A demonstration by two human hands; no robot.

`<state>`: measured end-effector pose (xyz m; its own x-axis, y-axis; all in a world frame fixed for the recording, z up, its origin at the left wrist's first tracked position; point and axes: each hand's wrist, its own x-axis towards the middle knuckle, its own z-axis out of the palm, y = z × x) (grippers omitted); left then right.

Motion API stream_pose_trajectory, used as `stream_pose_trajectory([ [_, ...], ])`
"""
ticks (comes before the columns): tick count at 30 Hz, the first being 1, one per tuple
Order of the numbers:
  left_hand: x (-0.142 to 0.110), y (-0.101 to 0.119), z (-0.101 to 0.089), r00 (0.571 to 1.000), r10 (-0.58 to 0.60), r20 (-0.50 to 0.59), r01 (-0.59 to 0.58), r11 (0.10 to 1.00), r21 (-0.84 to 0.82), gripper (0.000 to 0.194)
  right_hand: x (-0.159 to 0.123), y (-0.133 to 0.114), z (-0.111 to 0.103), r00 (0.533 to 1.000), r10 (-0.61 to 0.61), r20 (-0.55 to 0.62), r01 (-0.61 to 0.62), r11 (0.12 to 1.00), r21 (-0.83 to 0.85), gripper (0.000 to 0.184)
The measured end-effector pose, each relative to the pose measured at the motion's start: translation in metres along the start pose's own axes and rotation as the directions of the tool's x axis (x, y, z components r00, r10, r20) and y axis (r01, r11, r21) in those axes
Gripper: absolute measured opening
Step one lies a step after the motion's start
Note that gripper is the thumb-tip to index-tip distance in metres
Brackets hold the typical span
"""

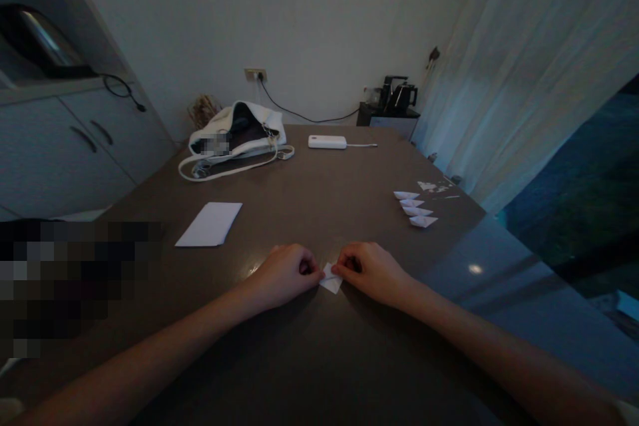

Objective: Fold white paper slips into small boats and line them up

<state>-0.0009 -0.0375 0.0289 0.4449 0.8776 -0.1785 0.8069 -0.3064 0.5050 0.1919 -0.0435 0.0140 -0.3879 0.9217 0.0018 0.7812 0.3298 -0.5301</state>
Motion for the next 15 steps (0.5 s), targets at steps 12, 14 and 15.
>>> stream_pose_trajectory([
  [12, 0.0064, 0.0027, -0.0041, 0.996, -0.058, 0.061, 0.057, 0.998, 0.02, 0.019, 0.0039, 0.0007, -0.0002, 0.999, -0.014, 0.038, 0.016, 0.999, -0.051, 0.019],
  [14, 0.0063, 0.0031, -0.0044, 0.996, -0.057, 0.074, 0.055, 0.998, 0.024, 0.019, 0.0037, -0.0001, -0.0003, 0.999, -0.01, 0.04, 0.013, 0.998, -0.069, 0.019],
  [15, 0.0064, 0.0029, -0.0043, 0.995, -0.058, 0.077, 0.056, 0.998, 0.025, 0.019, 0.0036, -0.0005, -0.0004, 0.999, -0.01, 0.039, 0.013, 0.997, -0.075, 0.019],
])
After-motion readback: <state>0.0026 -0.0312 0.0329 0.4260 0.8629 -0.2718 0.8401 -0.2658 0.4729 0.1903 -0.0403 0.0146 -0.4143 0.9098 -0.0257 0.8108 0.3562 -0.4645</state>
